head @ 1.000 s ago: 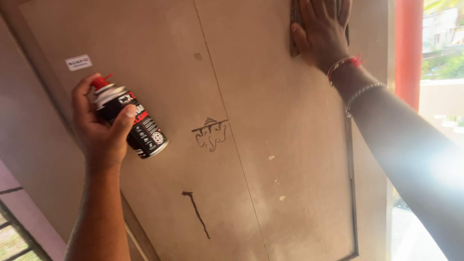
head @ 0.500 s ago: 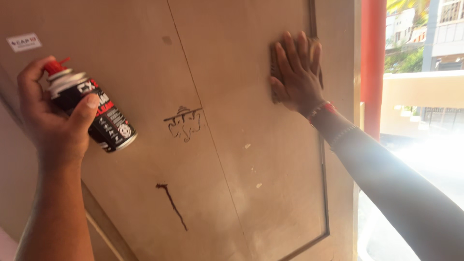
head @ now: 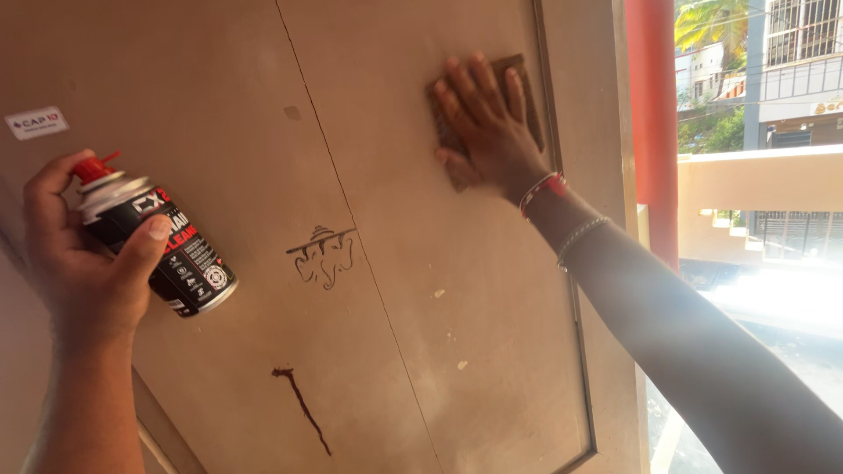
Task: The person cleans a wooden door by scrubbing it with a cloth and applying a spray cleaner. They repeatedly wipe the door surface, focusing on removing marks and dirt, while holding the spray can in the other hand.
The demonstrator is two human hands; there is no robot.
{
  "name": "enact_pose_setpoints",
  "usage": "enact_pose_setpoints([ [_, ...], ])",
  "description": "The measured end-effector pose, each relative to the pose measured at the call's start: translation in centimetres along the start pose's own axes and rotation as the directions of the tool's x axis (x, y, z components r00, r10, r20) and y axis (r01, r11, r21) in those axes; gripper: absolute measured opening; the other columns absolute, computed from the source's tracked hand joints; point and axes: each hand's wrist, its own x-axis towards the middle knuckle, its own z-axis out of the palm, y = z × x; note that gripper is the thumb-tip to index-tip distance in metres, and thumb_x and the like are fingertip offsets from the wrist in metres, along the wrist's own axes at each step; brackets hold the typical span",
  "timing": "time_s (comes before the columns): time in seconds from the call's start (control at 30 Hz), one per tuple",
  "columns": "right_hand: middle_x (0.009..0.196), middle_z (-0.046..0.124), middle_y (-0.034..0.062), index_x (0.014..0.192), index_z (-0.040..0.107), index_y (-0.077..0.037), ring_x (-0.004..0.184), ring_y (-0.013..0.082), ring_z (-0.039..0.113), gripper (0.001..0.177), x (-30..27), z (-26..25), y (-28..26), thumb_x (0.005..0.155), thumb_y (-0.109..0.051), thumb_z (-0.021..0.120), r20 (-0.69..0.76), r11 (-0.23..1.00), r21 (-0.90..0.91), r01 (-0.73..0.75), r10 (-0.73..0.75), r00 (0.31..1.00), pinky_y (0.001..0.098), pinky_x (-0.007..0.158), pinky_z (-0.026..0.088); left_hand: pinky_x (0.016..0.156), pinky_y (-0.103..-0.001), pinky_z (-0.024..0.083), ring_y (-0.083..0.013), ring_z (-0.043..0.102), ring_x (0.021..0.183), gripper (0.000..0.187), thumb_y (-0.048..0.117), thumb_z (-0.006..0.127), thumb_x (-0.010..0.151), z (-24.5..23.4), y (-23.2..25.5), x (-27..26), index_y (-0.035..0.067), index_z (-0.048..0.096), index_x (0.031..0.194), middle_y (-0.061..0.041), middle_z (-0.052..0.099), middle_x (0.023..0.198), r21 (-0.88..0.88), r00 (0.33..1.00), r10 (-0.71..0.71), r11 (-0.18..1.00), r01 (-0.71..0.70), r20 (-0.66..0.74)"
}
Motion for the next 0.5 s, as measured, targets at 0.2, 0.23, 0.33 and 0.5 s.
enact_pose_setpoints([
  [0.2,0.175,0.011,0.0125,0.168,0.026,-0.009,0.161,0.0375,0.002,0.076,6.0,0.2,-1.3,0.11,-0.055,0.045,-0.066,0.984,0.066,-0.165,0.169,0.983,0.065,0.126,0.0,0.103,-0.027,0.056,-0.0096,0.059,0.107,0.06,0.008,0.076,0.093,0.0,-0.1,0.0,0.006,0.045,0.144,-0.004,0.055,0.126,-0.017,1.0,0.022,1.0,-0.022,0.005],
  [0.23,0.176,0.01,0.0112,0.169,0.025,-0.011,0.161,0.037,0.002,0.075,6.7,0.5,-2.1,0.111,-0.055,0.045,-0.077,0.983,0.06,-0.173,0.178,0.981,0.0647,0.127,0.0,0.103,-0.028,0.056,-0.0097,0.058,0.106,0.06,0.008,0.076,0.093,0.0,-0.3,-0.2,0.006,0.044,0.145,-0.004,0.055,0.125,-0.025,1.0,0.017,1.0,-0.016,0.009],
  [0.33,0.176,0.011,0.0083,0.169,0.026,-0.013,0.163,0.0336,0.003,0.072,7.0,0.7,-5.1,0.111,-0.051,0.045,-0.089,0.996,0.017,-0.084,0.086,0.992,0.0644,0.128,0.001,0.104,-0.027,0.056,-0.0096,0.058,0.106,0.061,0.008,0.076,0.093,-0.2,-0.9,0.2,0.006,0.044,0.145,-0.003,0.055,0.125,-0.056,0.999,0.042,0.998,-0.042,0.009],
  [0.5,0.175,0.014,0.0121,0.168,0.029,-0.01,0.161,0.0341,0.006,0.071,6.1,-0.2,-5.3,0.109,-0.045,0.046,-0.048,1.0,0.02,0.004,-0.003,0.999,0.0651,0.126,0.001,0.103,-0.028,0.057,-0.0103,0.059,0.106,0.061,0.009,0.079,0.096,-0.5,-0.9,-0.1,0.006,0.044,0.146,-0.002,0.055,0.124,-0.05,0.999,0.027,0.998,-0.026,0.024],
])
